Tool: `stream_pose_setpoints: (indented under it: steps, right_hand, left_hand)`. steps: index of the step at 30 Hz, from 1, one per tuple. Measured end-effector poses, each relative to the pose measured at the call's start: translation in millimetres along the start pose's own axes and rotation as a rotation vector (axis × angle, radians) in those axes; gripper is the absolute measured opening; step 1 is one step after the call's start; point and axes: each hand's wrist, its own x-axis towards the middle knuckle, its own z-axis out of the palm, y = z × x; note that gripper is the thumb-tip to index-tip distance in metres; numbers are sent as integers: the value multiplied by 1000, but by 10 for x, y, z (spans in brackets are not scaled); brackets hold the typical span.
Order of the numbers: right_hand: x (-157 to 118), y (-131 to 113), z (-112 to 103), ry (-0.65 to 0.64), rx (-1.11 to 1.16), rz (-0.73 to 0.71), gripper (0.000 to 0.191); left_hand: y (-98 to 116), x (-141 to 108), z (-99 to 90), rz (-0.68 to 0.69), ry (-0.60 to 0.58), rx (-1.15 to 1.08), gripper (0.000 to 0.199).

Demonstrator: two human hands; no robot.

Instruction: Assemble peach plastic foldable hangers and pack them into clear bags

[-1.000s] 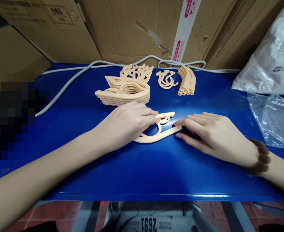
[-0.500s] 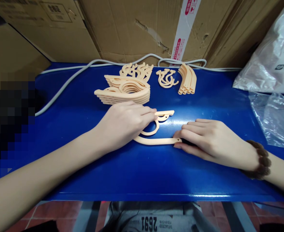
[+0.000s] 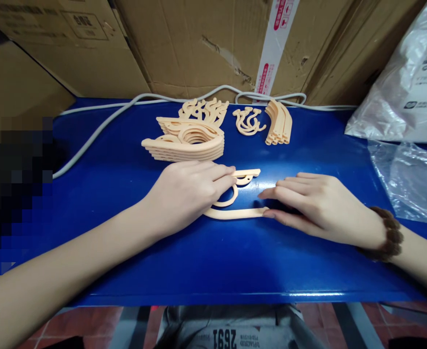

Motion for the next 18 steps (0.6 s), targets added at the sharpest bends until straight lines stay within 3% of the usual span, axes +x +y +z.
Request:
stream_pose_setpoints:
  steps: [4,8,14,15,17,18]
  right_hand:
    - [57,99,-38,74,-100,84,27]
    - [293,283,-113,28,-162,255,30]
    - [1081,697,-108,11,-256,413,33]
    - [1232,765,-73,10,-273,435,38]
    - [1512,876,9,-27,-298,494,73]
    - [1635,915,49,-37,-283,519,60]
  left_hand:
    - [104,33,-15,-14,51,-86,24]
    - [217,64,5,-49,17,-301,25]
    - [244,31,80,-64,-99,-502,24]
    - [238,28,86,-69,-116,-512,24]
    - [227,31,90,-74,-151,-526,25]
    - [222,36,88,-76,-169,-534,25]
